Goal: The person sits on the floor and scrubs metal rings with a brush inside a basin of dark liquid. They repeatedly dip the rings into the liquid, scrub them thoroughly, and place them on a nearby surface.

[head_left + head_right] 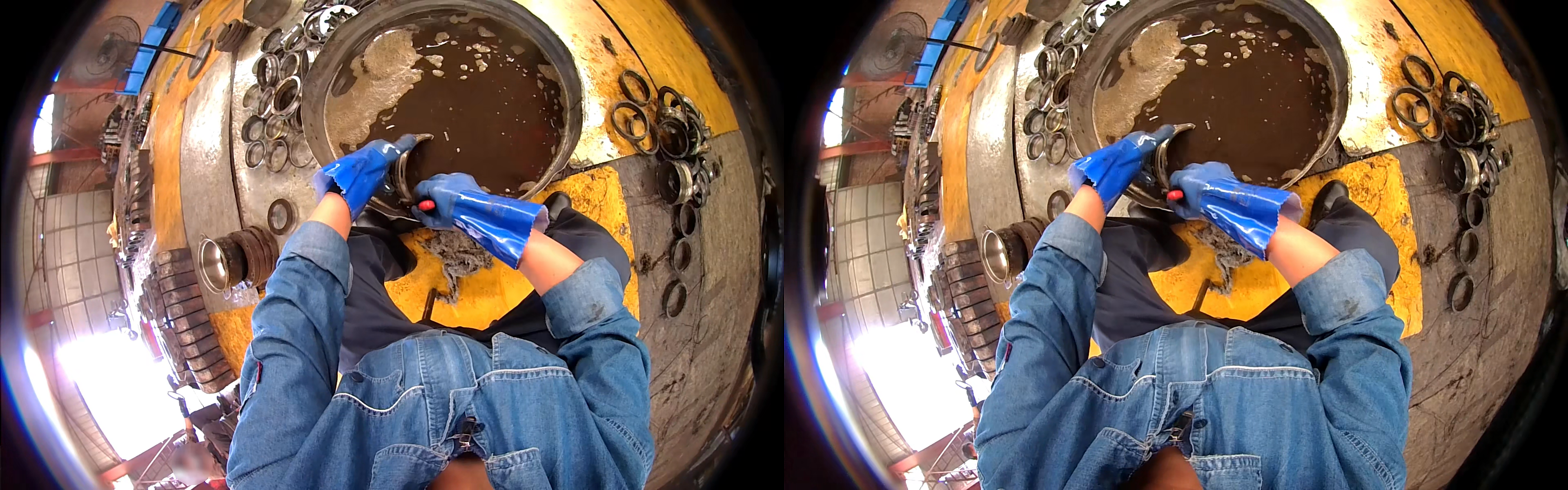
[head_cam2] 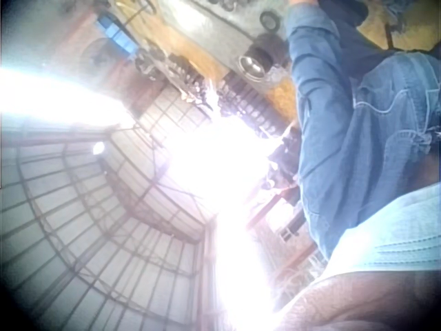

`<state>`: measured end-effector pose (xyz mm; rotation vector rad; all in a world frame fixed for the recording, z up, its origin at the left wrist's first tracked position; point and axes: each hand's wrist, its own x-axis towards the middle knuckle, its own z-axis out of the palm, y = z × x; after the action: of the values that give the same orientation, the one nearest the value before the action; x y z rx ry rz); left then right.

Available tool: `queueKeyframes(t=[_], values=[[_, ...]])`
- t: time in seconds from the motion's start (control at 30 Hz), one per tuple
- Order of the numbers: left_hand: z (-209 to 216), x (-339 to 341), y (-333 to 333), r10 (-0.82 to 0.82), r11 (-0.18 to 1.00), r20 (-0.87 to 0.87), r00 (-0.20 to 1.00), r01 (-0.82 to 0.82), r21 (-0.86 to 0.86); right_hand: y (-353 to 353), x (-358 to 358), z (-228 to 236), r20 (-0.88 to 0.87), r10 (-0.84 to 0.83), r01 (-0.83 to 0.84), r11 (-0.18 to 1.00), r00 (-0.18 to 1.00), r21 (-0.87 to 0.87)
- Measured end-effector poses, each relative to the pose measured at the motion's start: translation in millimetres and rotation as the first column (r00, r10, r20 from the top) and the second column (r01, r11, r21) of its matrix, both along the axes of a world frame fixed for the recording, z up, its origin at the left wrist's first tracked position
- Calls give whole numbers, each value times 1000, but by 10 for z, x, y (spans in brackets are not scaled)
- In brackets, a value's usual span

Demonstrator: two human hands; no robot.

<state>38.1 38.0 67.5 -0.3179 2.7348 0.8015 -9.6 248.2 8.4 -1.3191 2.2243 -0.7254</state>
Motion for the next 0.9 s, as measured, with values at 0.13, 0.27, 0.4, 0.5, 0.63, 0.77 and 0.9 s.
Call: queueKeyframes(t=[0.13, 0.27, 0.4, 0.5, 0.63, 0.77, 0.9], values=[[-306, -232, 79, 200, 904, 211, 957, -263, 335, 53, -201, 145, 261, -214, 216, 976, 941, 20], [-632, -460, 292, 378, 889, 243, 894, -276, -365, 161, -375, 291, 550, -612, 544, 781, 568, 308], [-658, -507, 253, 424, 884, 232, 876, -343, -318, 263, -254, 269, 808, -488, 638, 746, 331, 190], [-359, -397, -12, -20, 953, 215, 976, 83, -291, 219, -299, 515, 644, -564, 541, 798, 517, 264], [-338, -524, -286, 112, 992, 151, 982, -100, -83, 251, -421, 485, 407, -545, 547, 828, 733, 123], [-212, -564, -508, 370, 905, 315, 874, -416, 92, 190, -594, 300, 239, -611, 647, 754, 754, -115], [39, -291, -211, 546, 696, 298, 783, -622, 358, 201, -624, 338, 451, -716, 831, 544, 534, -120]])
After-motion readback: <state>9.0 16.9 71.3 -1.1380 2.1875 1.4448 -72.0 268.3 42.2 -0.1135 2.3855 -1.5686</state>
